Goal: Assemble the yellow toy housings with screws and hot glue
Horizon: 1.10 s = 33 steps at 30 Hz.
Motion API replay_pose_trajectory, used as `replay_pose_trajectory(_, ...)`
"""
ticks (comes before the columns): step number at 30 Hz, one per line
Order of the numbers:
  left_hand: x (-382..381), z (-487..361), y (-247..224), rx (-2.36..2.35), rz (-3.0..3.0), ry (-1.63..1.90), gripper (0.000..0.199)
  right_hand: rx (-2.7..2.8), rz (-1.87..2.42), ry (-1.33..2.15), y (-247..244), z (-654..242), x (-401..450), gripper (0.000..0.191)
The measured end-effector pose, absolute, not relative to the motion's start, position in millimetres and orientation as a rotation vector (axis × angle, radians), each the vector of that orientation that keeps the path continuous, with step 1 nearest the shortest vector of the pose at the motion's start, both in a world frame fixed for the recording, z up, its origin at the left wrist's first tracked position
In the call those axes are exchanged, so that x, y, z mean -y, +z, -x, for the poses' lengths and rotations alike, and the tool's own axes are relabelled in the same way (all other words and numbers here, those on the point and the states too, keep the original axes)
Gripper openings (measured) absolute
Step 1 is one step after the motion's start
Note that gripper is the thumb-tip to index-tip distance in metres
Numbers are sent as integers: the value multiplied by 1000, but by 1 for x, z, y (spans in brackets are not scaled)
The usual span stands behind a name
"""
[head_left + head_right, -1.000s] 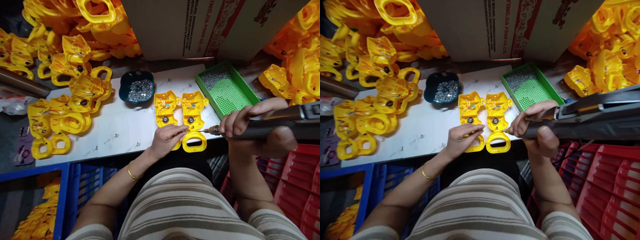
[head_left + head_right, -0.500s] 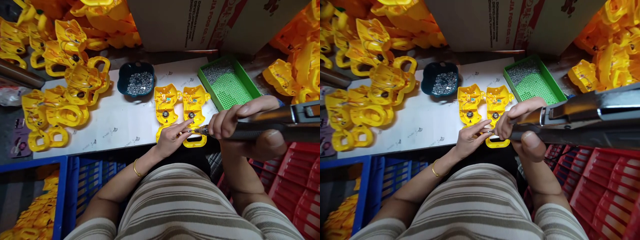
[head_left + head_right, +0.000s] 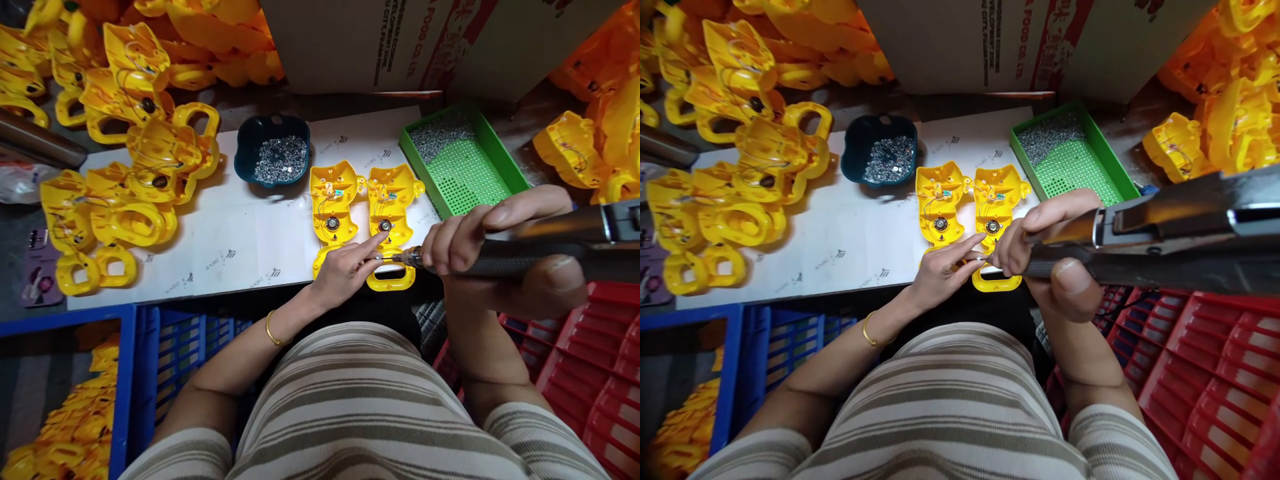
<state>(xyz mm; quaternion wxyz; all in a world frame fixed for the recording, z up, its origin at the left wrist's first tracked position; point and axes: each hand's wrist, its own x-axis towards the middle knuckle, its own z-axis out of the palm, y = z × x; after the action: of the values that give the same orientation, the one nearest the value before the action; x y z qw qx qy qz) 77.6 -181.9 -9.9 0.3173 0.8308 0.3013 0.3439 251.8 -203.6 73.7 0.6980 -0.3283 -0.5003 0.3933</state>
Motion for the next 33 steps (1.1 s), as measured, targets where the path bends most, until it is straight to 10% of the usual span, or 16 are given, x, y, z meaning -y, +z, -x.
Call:
replay_pose_trajectory(23,189,-78,-3,-895,-2492,866,45,1117,866,667,64,-260,194,29)
replay_pose_trajectory(33,205,-86,-8,-792,-2828,334,55,1094,656,675,31,-246,158,19)
